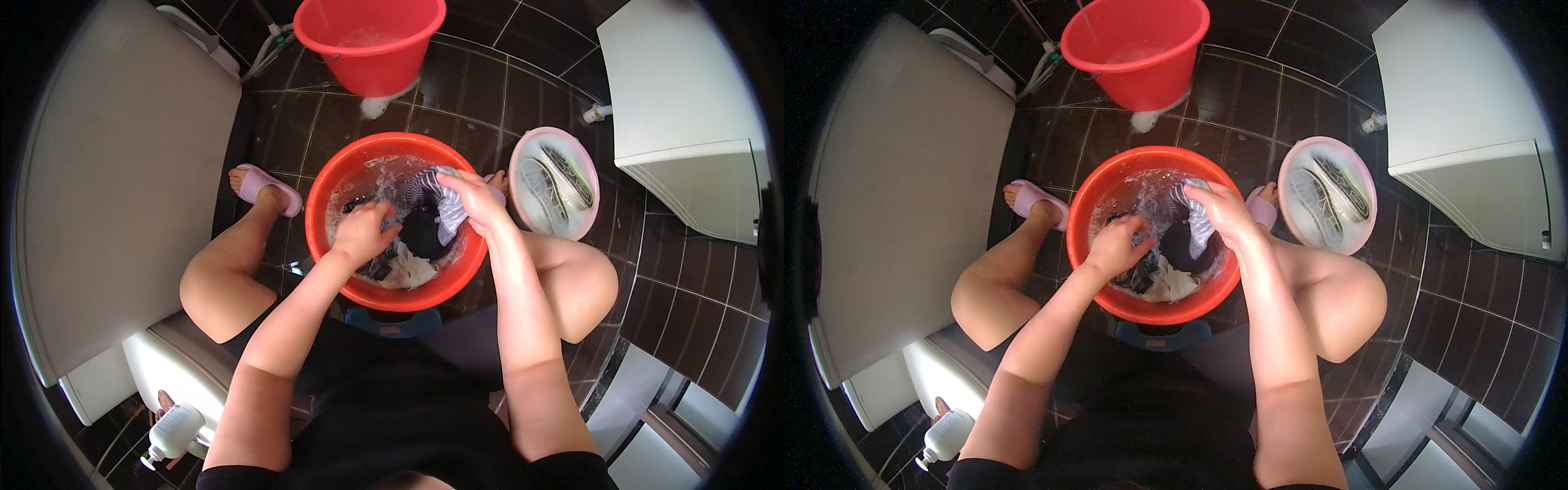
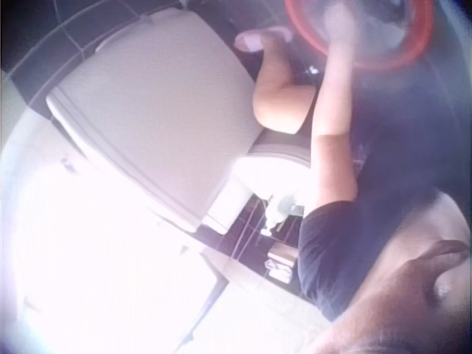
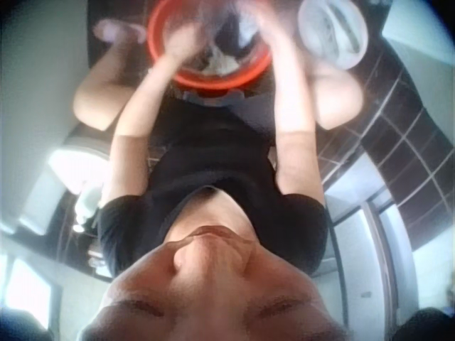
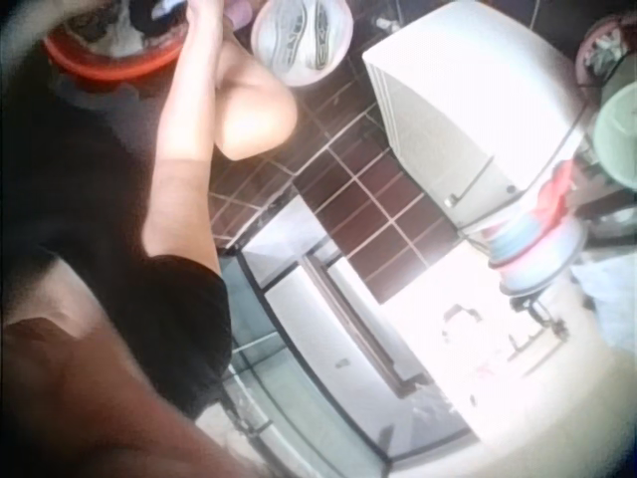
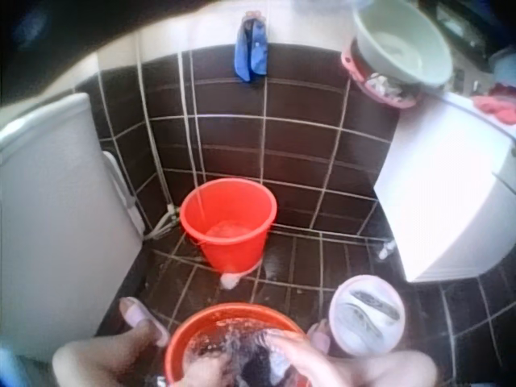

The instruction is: The person washes clothes by hand in a bucket, wrings them out, and transfers them to a basin. They then empty a bucket of clothes into a small washing machine and turn the dials to start the machine.

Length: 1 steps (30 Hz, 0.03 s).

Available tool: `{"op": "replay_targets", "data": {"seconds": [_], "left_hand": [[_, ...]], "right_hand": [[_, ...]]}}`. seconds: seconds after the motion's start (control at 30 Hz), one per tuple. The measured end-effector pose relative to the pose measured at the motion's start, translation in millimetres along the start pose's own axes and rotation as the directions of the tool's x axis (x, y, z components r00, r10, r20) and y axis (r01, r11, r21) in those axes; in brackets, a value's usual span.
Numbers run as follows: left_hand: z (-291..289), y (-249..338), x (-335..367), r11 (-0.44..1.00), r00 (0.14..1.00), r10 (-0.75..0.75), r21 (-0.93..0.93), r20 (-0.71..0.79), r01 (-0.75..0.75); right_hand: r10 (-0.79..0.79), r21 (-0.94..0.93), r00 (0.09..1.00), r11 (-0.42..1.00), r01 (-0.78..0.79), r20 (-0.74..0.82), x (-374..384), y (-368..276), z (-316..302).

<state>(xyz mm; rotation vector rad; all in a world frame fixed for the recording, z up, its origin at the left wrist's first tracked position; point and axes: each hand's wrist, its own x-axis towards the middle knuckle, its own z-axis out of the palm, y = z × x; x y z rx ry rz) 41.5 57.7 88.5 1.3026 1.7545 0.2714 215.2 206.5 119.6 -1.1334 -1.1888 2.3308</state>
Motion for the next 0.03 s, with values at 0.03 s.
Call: {"op": "replay_targets", "data": {"seconds": [0.03], "left_hand": [[-2.8,0.1,3.1,0.972,0.993,0.05,-0.225,-0.104,-0.072]], "right_hand": [[-0.013,0.074,0.998,0.997,0.009,0.055,-1.5,-3.7,3.2]]}}
